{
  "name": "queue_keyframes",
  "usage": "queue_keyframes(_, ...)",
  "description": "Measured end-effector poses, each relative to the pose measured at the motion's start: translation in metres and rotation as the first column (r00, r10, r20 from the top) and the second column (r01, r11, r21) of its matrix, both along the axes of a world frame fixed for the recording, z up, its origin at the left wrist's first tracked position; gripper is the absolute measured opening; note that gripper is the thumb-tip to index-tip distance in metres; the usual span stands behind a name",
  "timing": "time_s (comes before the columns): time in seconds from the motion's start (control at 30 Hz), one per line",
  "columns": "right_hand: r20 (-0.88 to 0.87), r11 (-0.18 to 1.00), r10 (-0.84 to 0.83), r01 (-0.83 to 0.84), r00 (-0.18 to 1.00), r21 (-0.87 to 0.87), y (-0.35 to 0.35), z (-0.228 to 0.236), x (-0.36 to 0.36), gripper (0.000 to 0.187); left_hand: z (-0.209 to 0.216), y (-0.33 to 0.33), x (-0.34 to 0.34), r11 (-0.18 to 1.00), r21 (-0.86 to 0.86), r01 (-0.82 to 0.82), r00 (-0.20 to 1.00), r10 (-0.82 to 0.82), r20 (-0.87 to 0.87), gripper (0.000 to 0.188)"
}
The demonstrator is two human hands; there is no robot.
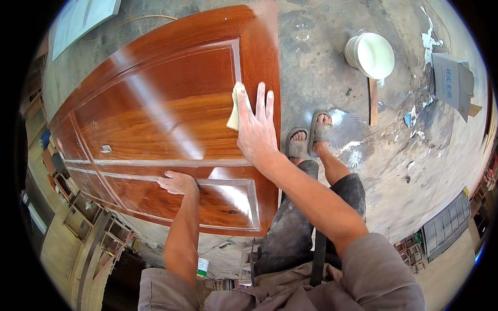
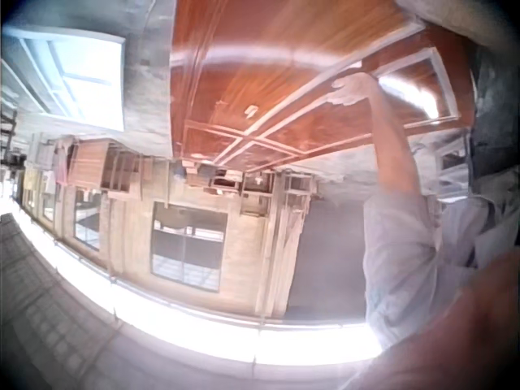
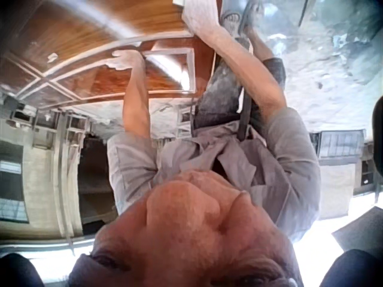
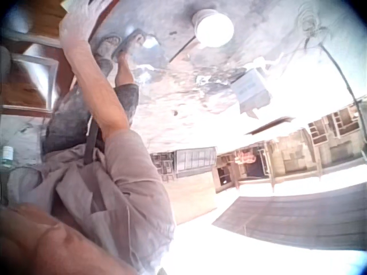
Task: The person rubs a wooden door with a small yellow sponge, moving methodically across the surface and along the raised panels. The person works on the entire door, covering the flat areas and the edges of the panels.
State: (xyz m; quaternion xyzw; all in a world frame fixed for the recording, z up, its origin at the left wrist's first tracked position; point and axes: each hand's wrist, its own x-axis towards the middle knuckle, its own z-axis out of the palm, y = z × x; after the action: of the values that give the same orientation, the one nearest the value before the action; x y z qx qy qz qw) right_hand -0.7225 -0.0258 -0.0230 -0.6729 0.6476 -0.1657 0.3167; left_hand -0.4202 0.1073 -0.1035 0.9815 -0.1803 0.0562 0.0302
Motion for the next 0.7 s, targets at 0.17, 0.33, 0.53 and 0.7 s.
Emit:
queue_keyframes(0.17,-0.043,0.990,0.072,-0.066,0.996,0.128,0.072,0.005,0.011,0.080,0.008,0.000,-0.004,0.999,0.032,-0.012,0.999,0.013,-0.041,0.066)
queue_keyframes(0.33,-0.149,0.979,-0.070,0.039,0.986,-0.198,-0.073,-0.016,0.001,0.073,0.006,-0.006,-0.008,0.996,0.086,-0.014,0.999,0.017,-0.035,0.066)
queue_keyframes(0.53,-0.199,0.977,-0.115,0.075,0.973,-0.198,-0.022,-0.007,0.007,0.072,0.004,-0.008,-0.006,0.996,0.087,-0.007,0.999,0.011,-0.043,0.069)
queue_keyframes(0.7,-0.254,0.998,-0.068,0.067,0.965,-0.013,0.123,0.015,0.058,0.072,-0.001,-0.012,0.004,0.995,0.100,-0.017,0.997,0.024,-0.071,0.071)
